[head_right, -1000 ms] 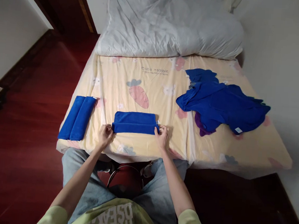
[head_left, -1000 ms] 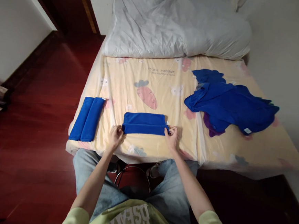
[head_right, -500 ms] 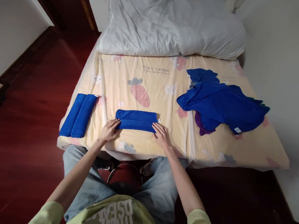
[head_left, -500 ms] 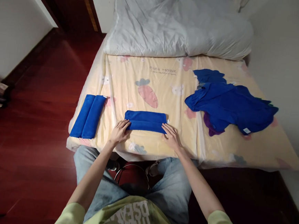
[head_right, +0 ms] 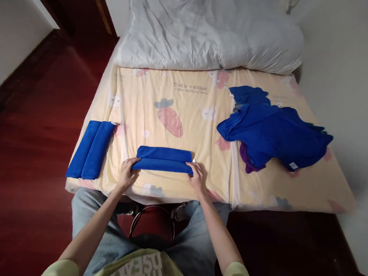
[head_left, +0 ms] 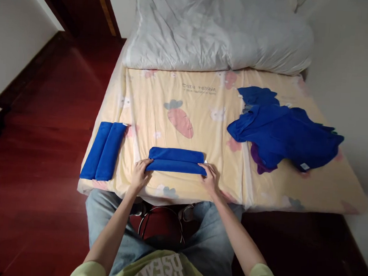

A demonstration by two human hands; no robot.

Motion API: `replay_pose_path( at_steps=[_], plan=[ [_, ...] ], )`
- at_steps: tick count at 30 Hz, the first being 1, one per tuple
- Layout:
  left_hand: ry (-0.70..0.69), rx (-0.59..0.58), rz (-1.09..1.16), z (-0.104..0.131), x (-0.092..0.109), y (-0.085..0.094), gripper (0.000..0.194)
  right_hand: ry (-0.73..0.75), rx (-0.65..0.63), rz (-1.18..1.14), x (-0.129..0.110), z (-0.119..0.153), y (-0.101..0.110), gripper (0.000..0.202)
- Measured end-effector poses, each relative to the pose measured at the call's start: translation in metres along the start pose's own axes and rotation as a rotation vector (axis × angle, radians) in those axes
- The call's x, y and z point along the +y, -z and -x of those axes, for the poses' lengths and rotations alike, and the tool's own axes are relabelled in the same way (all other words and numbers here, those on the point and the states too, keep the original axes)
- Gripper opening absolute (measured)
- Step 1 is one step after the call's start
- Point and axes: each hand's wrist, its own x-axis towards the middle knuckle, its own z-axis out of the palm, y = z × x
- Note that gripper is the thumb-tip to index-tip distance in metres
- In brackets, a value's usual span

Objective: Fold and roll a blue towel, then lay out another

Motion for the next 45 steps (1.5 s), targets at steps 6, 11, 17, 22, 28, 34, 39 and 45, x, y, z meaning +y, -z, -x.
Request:
replay_pose_path(
  at_steps=[6,11,17,22,28,34,39,45],
  plan=[
    [0.089,0.056,0.033,0.0,-0.003,-0.002,0.031,-0.074,0.026,-0.02,0.006,0.004,-0.003,0.034],
    [0.204,0.144,0.007,0.001,-0.003,-0.006,0.026,-0.204,0.059,-0.051,0.015,0.014,-0.012,0.031],
    [0.281,0.167,0.007,0.003,-0.007,-0.011,0.036,-0.292,0.066,-0.099,0.016,0.014,-0.016,0.039],
    [0.324,0.231,0.079,0.006,-0.01,-0.015,0.042,-0.392,0.084,-0.13,0.012,0.011,-0.016,0.047],
    [0.335,0.262,0.105,0.006,-0.008,-0.015,0.035,-0.477,0.139,-0.245,0.007,0.004,-0.019,0.049],
    [0.359,0.243,0.147,-0.002,0.001,-0.009,0.031,-0.546,0.152,-0.354,0.005,-0.006,-0.023,0.044],
    [0.413,0.201,0.207,-0.012,0.013,-0.005,0.03,-0.619,0.144,-0.298,0.007,-0.022,-0.029,0.039],
    [0.33,0.238,-0.066,-0.028,0.021,-0.006,0.023,-0.445,-0.003,0.171,-0.006,-0.052,-0.011,0.024]
  ],
)
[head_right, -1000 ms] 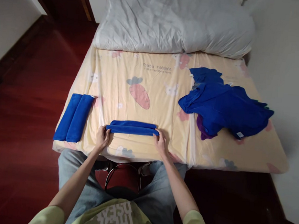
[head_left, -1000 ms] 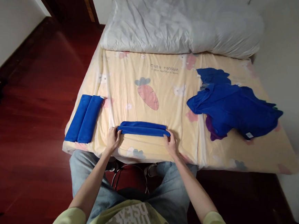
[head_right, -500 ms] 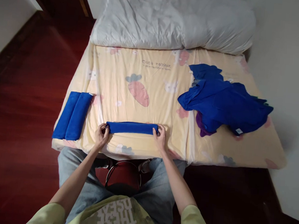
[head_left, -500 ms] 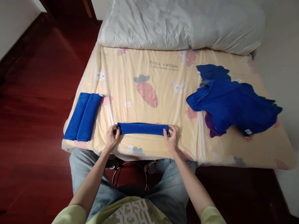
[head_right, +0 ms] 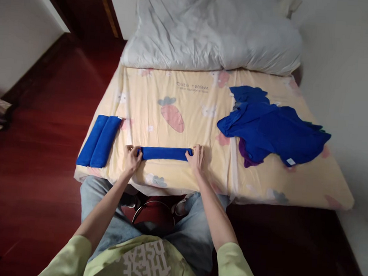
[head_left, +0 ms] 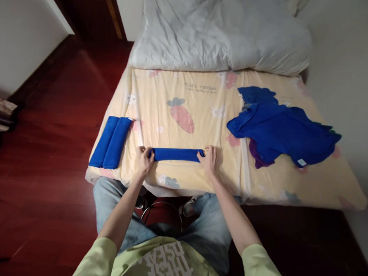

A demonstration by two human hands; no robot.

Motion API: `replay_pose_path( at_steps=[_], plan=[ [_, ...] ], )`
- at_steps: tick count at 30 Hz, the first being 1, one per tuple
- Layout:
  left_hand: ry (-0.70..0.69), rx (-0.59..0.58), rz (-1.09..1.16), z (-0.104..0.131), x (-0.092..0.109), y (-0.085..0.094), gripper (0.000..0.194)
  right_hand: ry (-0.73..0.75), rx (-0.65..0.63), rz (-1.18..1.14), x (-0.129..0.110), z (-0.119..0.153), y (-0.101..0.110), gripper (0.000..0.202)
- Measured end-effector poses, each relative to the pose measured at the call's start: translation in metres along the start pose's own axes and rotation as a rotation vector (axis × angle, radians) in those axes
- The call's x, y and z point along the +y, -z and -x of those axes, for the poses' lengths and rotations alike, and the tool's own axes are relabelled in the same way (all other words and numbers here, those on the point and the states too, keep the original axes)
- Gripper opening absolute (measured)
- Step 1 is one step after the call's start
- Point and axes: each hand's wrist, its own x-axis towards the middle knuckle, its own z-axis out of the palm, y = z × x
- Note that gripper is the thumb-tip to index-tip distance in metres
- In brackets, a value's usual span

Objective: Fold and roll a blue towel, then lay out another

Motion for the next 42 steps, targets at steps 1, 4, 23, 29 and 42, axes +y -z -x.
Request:
replay_pose_path(
  at_steps=[1,4,23,29,42],
  plan=[
    [-0.102,-0.02,-0.014,-0.001,0.002,0.001,0.025,0.159,-0.043,0.053,-0.003,0.001,0.005,0.018],
    [-0.408,-0.252,0.0,-0.001,0.006,0.008,0.031,0.585,-0.23,0.121,-0.004,0.011,0.015,0.028],
    [-0.653,-0.417,-0.128,0.05,-0.029,0.11,0.04,1.058,-0.443,0.595,-0.106,-0.081,0.022,0.042],
    [-0.469,-0.12,-0.071,0.079,-0.095,0.179,0.043,1.282,-0.416,0.413,-0.26,-0.113,-0.077,0.04],
    [-0.395,0.036,-0.194,0.064,-0.174,0.191,0.046,1.308,-0.367,0.343,-0.366,-0.105,-0.242,0.032]
  ],
)
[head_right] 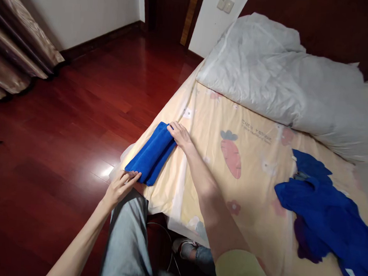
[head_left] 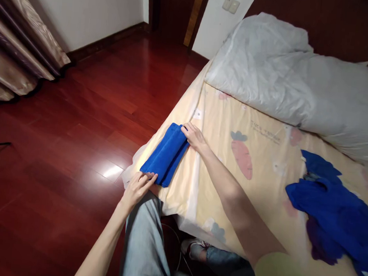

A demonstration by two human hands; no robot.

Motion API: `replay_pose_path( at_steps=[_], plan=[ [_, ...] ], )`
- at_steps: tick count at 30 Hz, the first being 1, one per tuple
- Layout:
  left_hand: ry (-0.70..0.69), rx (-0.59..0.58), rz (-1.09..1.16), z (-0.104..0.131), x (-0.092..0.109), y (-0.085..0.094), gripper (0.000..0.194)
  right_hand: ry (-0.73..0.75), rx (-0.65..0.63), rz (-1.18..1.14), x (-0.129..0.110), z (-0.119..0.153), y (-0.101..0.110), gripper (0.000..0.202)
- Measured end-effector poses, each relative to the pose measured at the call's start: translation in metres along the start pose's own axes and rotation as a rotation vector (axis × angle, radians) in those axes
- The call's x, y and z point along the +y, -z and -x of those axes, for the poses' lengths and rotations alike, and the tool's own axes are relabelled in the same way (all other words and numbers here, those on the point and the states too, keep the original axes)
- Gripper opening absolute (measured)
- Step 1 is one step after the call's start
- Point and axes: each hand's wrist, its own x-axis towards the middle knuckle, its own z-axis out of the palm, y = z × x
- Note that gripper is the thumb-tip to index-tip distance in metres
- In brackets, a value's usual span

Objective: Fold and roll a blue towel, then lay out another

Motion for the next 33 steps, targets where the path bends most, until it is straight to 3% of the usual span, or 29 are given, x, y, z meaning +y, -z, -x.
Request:
replay_pose_path(
  at_steps=[6,10,13,15,18,22,26,29,33],
  plan=[
    [0.072,0.083,-0.019,0.009,0.008,-0.023,0.049,-0.135,-0.019,-0.095,-0.008,-0.008,-0.007,0.034],
    [0.112,0.06,-0.019,-0.001,0.018,-0.013,0.055,-0.194,-0.09,-0.198,-0.017,-0.006,-0.001,0.04],
    [0.18,0.053,-0.063,-0.001,0.04,-0.002,0.057,-0.267,0.022,-0.239,-0.034,0.032,0.008,0.059],
    [0.22,0.102,-0.084,0.004,0.064,-0.002,0.052,-0.324,0.131,-0.285,-0.049,0.08,0.018,0.065],
    [0.229,0.111,0.028,0.008,0.114,-0.02,0.029,-0.426,0.241,-0.411,-0.072,0.185,0.036,0.052],
    [0.107,-0.271,0.256,-0.01,0.194,-0.069,0.015,-0.73,0.366,-0.524,-0.109,0.355,0.065,0.033],
    [-0.125,-0.561,0.273,-0.05,0.267,-0.123,0.018,-1.235,0.529,-0.482,-0.173,0.502,0.086,0.03],
    [-0.211,-0.657,0.274,-0.079,0.303,-0.164,0.015,-1.557,0.821,-0.465,-0.214,0.563,0.086,0.032],
    [-0.106,-0.644,0.232,-0.094,0.32,-0.207,0.014,-1.67,1.291,-0.548,-0.22,0.579,0.076,0.032]
  ],
)
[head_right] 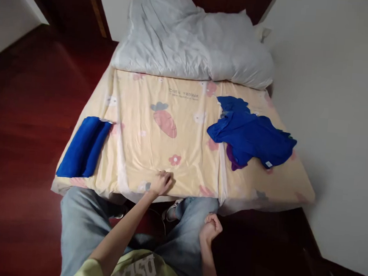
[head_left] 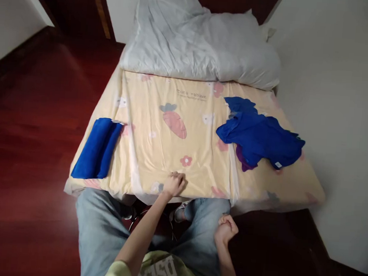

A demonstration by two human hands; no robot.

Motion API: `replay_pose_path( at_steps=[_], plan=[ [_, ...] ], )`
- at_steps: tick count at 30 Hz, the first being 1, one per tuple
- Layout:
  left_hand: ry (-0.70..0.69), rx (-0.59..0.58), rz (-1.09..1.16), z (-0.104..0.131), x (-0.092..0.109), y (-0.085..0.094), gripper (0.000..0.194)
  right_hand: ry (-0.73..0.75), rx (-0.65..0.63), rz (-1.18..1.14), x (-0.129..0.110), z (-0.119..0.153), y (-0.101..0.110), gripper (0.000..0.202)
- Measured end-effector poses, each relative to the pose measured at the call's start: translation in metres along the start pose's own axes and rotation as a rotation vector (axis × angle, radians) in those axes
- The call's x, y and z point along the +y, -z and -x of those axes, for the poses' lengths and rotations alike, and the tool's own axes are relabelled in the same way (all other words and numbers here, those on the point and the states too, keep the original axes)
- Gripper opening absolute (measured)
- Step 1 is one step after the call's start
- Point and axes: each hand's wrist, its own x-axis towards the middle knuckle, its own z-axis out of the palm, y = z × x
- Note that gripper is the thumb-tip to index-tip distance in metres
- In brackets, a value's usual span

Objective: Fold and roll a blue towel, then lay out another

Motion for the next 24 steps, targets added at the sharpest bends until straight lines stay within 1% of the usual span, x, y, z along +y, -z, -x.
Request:
replay_pose_path(
  at_steps=[1,3,5,9,11,13,14,15,16,18,20,22,24],
  plan=[
    [0.01,0.029,-0.017,-0.003,-0.001,-0.006,0.013,-0.035,0.003,-0.055,0.001,-0.003,-0.005,0.031],
    [-0.007,0.096,-0.061,-0.004,-0.005,-0.017,0.013,-0.102,-0.043,-0.135,0.002,-0.01,-0.019,0.031],
    [-0.035,0.153,-0.106,-0.002,-0.007,-0.023,0.013,-0.141,-0.093,-0.171,0.002,-0.017,-0.032,0.03],
    [-0.101,0.23,-0.187,-0.001,-0.01,-0.027,0.012,-0.128,-0.131,-0.165,-0.007,-0.034,-0.06,0.024],
    [-0.127,0.255,-0.221,-0.002,-0.01,-0.027,0.012,-0.145,-0.127,-0.19,-0.018,-0.058,-0.078,0.018],
    [-0.144,0.265,-0.25,-0.004,-0.01,-0.028,0.012,-0.183,-0.067,-0.249,-0.034,-0.102,-0.097,0.015],
    [-0.15,0.266,-0.263,-0.005,-0.01,-0.028,0.012,-0.187,0.006,-0.285,-0.043,-0.131,-0.107,0.018],
    [-0.153,0.268,-0.274,-0.006,-0.01,-0.028,0.012,-0.195,0.058,-0.325,-0.051,-0.164,-0.115,0.026],
    [-0.157,0.272,-0.283,-0.006,-0.011,-0.029,0.013,-0.217,0.078,-0.358,-0.059,-0.199,-0.123,0.034],
    [-0.167,0.278,-0.296,-0.007,-0.012,-0.03,0.014,-0.268,0.059,-0.407,-0.071,-0.268,-0.134,0.043],
    [-0.176,0.279,-0.305,-0.007,-0.014,-0.031,0.015,-0.361,-0.027,-0.421,-0.077,-0.326,-0.14,0.047],
    [-0.181,0.272,-0.315,-0.006,-0.015,-0.032,0.014,-0.484,-0.052,-0.395,-0.077,-0.367,-0.145,0.048],
    [-0.182,0.267,-0.318,-0.006,-0.014,-0.032,0.014,-0.595,-0.032,-0.381,-0.073,-0.391,-0.149,0.047]
  ],
)
